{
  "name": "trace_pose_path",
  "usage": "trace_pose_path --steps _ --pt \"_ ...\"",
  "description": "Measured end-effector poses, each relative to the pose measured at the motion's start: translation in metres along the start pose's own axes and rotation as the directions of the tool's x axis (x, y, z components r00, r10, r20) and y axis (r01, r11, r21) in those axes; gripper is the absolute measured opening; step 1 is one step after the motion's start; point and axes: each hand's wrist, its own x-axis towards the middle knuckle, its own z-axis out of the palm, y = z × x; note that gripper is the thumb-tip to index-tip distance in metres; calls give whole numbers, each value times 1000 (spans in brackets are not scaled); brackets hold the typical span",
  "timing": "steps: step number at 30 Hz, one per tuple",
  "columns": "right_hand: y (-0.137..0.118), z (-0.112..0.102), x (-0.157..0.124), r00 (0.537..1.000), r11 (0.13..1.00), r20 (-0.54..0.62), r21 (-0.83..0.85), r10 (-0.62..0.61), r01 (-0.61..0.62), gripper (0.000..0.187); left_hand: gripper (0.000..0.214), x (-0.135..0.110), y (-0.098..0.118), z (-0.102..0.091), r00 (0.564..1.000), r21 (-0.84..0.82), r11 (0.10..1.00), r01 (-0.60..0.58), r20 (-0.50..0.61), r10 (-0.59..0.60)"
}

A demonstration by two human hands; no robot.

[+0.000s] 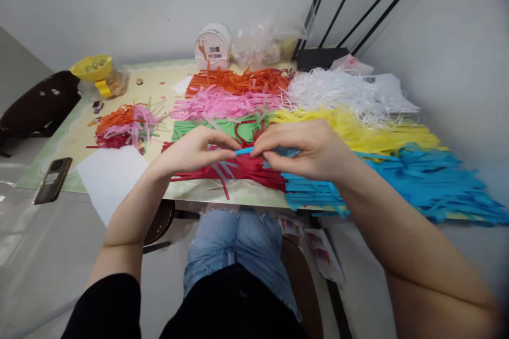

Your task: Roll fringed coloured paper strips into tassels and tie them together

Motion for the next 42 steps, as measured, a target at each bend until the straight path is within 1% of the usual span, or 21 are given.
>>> trace_pose_path --steps 2,4,6,8,11,14,16,18,20,23,25,27,29,31,32,34,36,38,40,41,42 --pt "-2 -1 -2 999 999 26 -43 -26 27 23 19 3 -1 3 1000 35 999 1 21 -2" --pt "-2 -3 -7 997 999 71 -44 -5 8 23 19 2 -5 7 1000 123 992 -18 -6 19" --pt "1 -4 -10 989 996 115 7 91 -92 23 20 -1 -11 11 991 329 941 -80 -79 112" --pt "7 -2 -11 959 957 115 99 260 -272 37 24 -3 -17 17 953 580 800 -154 -126 274" --pt "18 10 -9 875 831 152 273 461 -485 41 29 -5 -26 29 872 783 578 -228 -100 479" --pt "27 31 -6 806 654 291 474 516 -590 44 27 -7 -35 37 813 840 478 -256 -80 577" --pt "29 45 -6 763 500 318 604 562 -620 45 26 -8 -41 40 779 856 444 -265 -81 621" --pt "28 56 -7 733 383 294 701 614 -602 45 24 -8 -48 43 739 856 446 -261 -120 663" --pt "25 64 -7 728 319 256 771 636 -551 44 23 -6 -54 48 692 831 498 -249 -207 691" --pt "20 74 -3 766 273 174 867 619 -418 43 20 -2 -55 61 641 688 698 -199 -447 624" --pt "18 79 2 802 281 83 911 591 -301 41 15 2 -50 72 607 477 866 -150 -647 461" --pt "19 82 7 831 342 -22 917 556 -205 38 14 5 -42 81 571 178 976 -122 -792 216" --pt "20 84 11 836 460 -139 875 531 -147 32 17 7 -34 87 559 -115 985 -130 -829 -23" --pt "20 86 14 820 594 -250 794 516 -132 27 26 11 -28 92 569 -316 935 -160 -804 -174" --pt "19 87 15 808 654 -290 742 512 -148 25 31 13 -27 94 570 -372 912 -175 -793 -214" --pt "16 87 15 805 766 -343 611 485 -201 17 33 18 -26 98 538 -418 887 -196 -802 -259" --pt "14 86 10 837 874 -367 425 406 -238 16 30 23 -26 100 488 -423 885 -196 -825 -286" --pt "20 80 0 877 944 -366 225 310 -239 23 25 26 -28 97 421 -412 887 -210 -856 -299" --pt "38 67 -17 895 947 -311 62 319 -315 30 21 23 -32 88 335 -393 883 -256 -893 -300" --pt "52 58 -27 884 913 -261 -19 388 -406 32 19 19 -35 82 292 -378 880 -286 -910 -296" --pt "68 48 -39 843 844 -208 -110 496 -524 31 17 14 -37 74 262 -366 877 -312 -920 -290"
